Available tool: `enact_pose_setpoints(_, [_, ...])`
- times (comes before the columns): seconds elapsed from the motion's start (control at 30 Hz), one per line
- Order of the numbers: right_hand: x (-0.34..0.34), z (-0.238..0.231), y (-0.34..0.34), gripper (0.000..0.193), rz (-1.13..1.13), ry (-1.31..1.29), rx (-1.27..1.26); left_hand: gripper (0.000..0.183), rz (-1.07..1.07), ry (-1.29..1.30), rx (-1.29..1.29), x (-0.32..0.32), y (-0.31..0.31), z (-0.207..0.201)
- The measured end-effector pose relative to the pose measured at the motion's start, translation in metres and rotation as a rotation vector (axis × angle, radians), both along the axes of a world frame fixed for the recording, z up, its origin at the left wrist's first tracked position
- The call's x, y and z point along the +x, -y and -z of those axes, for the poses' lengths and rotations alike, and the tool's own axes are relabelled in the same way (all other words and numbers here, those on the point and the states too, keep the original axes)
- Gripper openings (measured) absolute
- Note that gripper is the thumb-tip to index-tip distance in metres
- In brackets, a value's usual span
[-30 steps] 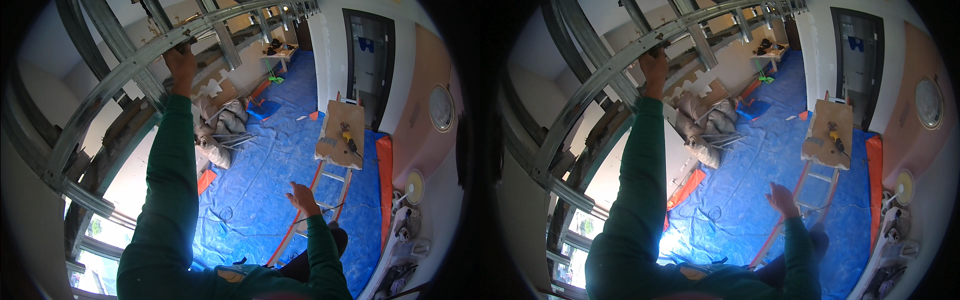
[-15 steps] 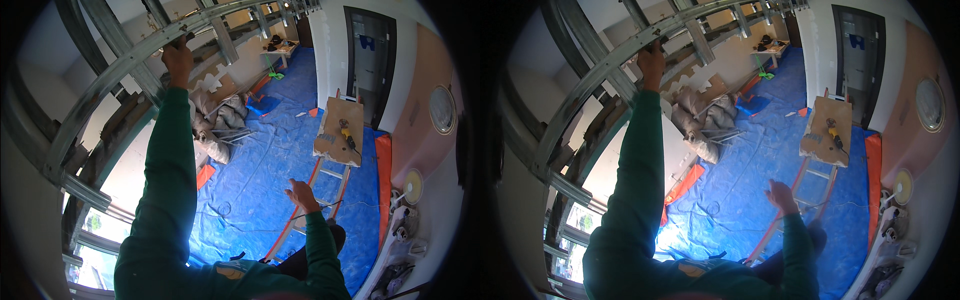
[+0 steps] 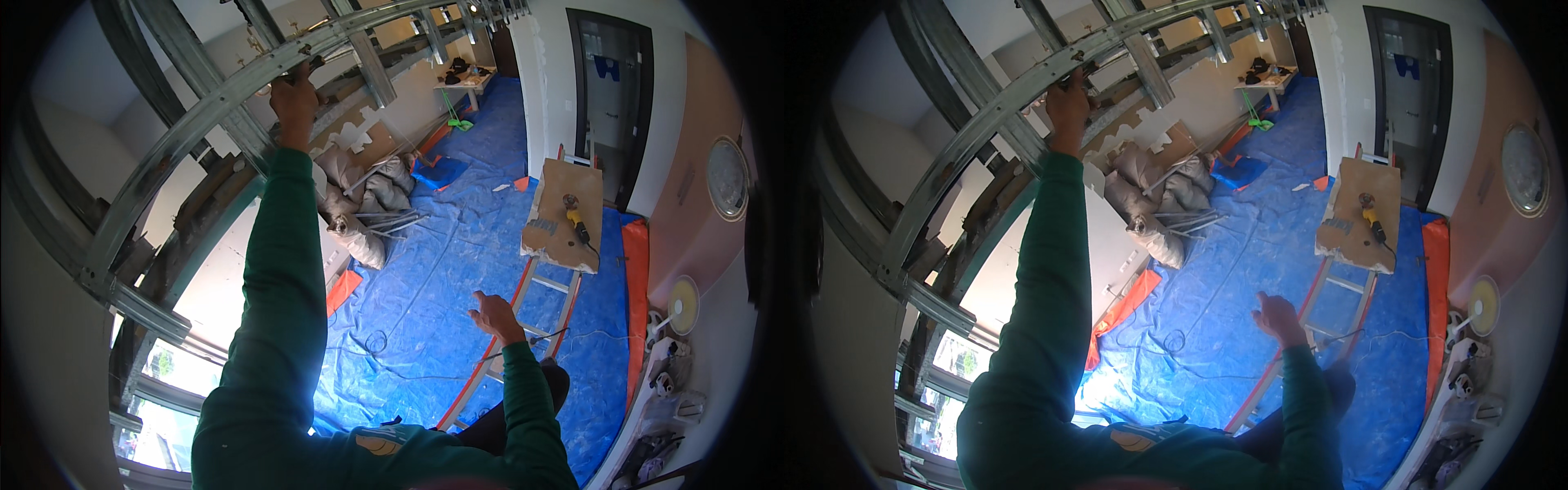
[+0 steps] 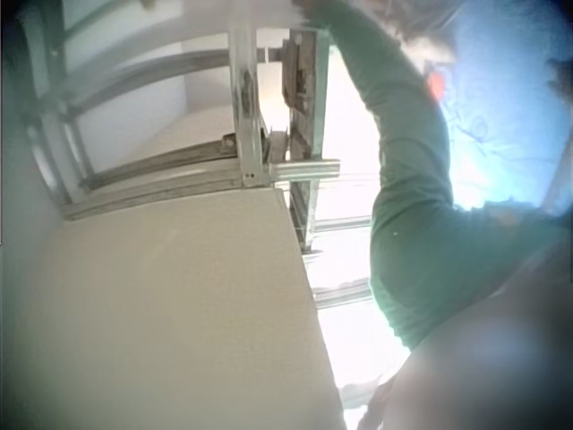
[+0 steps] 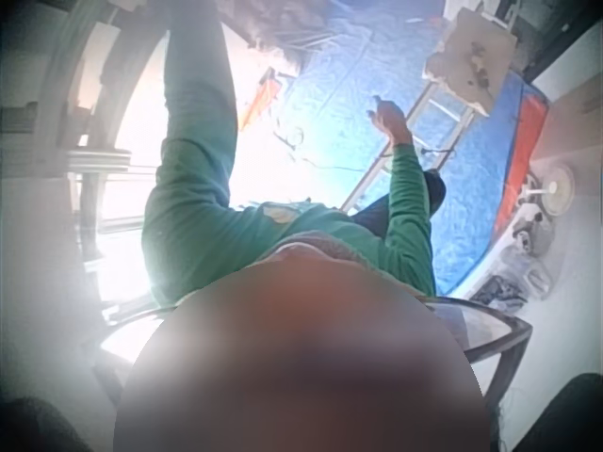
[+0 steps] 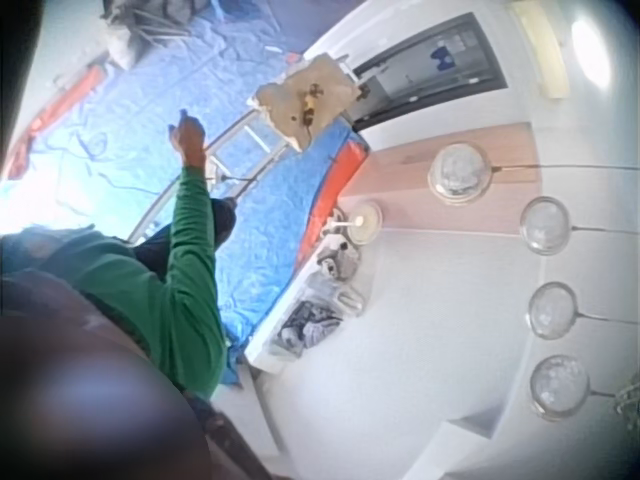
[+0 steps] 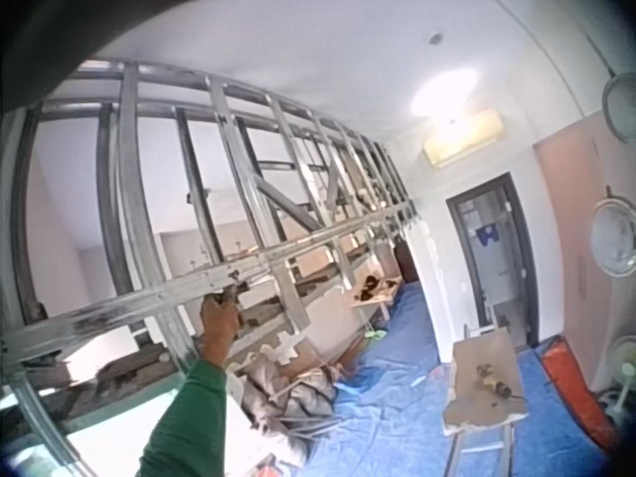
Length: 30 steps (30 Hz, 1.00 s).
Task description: The person prepares an angle grinder by attaching a cutting disc, then climbs a ladder and uses a screwdriver to fasten metal ceiling grid components. The person handles the grinder, cutting disc, screwdriver, and metal grid parts during the sequence.
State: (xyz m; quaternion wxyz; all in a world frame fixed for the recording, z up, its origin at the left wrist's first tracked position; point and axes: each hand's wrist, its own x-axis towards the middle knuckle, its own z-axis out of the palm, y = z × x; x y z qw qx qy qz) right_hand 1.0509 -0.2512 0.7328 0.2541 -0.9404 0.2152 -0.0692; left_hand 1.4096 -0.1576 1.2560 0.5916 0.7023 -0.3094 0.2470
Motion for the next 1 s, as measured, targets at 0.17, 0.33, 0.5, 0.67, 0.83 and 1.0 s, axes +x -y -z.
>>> enact_pose_setpoints(0.17, [0.001,0.005,-0.002,0.051,0.008,0.006,-0.031,0.033,-0.059,0.272,0.125,0.025,0.003,-0.007])
enact_pose_setpoints(0.33, [-0.001,0.014,-0.002,0.051,-0.003,-0.011,-0.009,0.032,0.282,0.191,-0.181,0.011,0.008,0.001])
enact_pose_setpoints(0.5, [-0.005,0.021,-0.002,0.050,0.011,-0.006,0.003,0.035,0.130,0.026,0.053,-0.024,-0.009,-0.002])
enact_pose_setpoints(0.67, [-0.004,0.023,-0.003,0.052,-0.009,-0.029,-0.008,0.027,0.268,0.042,-0.103,-0.006,-0.002,-0.005])
enact_pose_setpoints(0.83, [-0.006,0.025,-0.002,0.052,-0.026,0.003,-0.002,0.029,0.381,0.114,-0.197,0.012,0.004,0.001])
enact_pose_setpoints(1.0, [-0.014,0.020,0.000,0.051,-0.001,0.005,0.040,0.033,0.303,0.008,-0.254,0.009,0.007,0.010])
